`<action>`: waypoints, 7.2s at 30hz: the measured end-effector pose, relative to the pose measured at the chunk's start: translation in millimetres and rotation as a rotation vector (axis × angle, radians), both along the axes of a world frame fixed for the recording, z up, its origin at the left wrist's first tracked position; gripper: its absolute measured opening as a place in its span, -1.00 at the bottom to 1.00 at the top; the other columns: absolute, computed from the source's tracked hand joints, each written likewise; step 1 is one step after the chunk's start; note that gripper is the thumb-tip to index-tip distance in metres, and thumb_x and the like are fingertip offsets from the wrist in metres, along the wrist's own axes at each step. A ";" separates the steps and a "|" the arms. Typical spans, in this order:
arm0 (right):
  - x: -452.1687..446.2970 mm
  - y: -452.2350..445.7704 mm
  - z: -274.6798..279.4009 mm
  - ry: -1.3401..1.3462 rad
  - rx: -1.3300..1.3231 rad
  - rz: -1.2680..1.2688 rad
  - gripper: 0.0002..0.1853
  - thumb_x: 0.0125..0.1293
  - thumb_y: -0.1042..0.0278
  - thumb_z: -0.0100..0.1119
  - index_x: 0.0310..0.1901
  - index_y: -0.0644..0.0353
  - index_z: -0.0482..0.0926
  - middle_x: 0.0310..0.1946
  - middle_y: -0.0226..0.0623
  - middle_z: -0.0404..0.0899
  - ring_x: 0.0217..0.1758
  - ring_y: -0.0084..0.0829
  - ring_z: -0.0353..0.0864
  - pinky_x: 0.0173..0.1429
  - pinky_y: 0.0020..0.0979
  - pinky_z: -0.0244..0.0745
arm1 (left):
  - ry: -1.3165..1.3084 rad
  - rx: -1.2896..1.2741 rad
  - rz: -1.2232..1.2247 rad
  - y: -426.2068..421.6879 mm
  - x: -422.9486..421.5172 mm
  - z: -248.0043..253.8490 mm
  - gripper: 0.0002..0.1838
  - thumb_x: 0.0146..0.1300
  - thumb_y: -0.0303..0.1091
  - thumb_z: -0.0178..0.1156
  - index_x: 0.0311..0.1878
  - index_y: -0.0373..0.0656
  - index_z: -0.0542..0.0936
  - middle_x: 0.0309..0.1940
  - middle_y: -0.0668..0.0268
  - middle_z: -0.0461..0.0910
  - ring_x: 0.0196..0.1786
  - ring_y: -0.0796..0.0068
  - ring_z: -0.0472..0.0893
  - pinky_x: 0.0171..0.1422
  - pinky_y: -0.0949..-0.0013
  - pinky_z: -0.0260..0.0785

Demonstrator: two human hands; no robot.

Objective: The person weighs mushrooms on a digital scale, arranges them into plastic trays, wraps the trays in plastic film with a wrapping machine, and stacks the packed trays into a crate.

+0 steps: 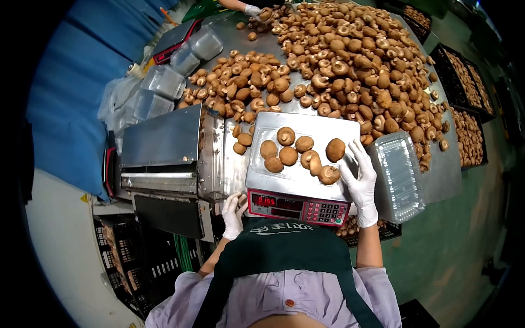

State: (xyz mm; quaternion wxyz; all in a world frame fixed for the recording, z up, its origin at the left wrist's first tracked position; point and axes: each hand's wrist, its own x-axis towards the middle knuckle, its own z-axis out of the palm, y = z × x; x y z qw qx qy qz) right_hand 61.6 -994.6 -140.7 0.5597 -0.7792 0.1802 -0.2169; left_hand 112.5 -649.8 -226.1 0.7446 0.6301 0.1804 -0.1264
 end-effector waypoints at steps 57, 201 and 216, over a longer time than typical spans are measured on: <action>0.0 19.7 13.8 0.000 -0.530 0.000 -0.43 0.05 0.30 0.39 0.14 0.16 0.48 0.22 -0.05 0.38 0.26 -0.08 0.33 0.31 -0.21 0.29 | -0.794 0.365 -0.491 -103.2 117.2 108.9 -0.51 0.19 -0.29 0.30 0.20 -0.10 0.50 0.13 0.13 0.42 0.22 0.26 0.42 0.35 0.28 0.24; 52.1 102.7 59.4 0.262 -0.195 0.612 -0.83 0.28 0.59 0.10 -0.13 0.35 0.61 -0.14 -0.18 0.64 -0.01 -0.37 0.58 0.16 -0.41 0.39 | -0.443 0.686 0.529 143.1 -49.8 107.4 -0.81 0.26 -0.59 0.08 -0.11 -0.30 0.63 -0.07 0.19 0.62 0.06 0.37 0.56 0.23 0.39 0.33; 45.7 159.6 55.8 0.258 -0.449 0.808 -0.82 0.27 0.58 0.13 -0.10 0.34 0.62 -0.16 -0.14 0.64 -0.05 -0.36 0.61 0.13 -0.40 0.44 | -0.241 0.615 0.858 205.6 -140.8 79.5 -0.82 0.29 -0.56 0.07 -0.13 -0.35 0.63 -0.08 0.21 0.63 0.02 0.43 0.57 0.20 0.43 0.35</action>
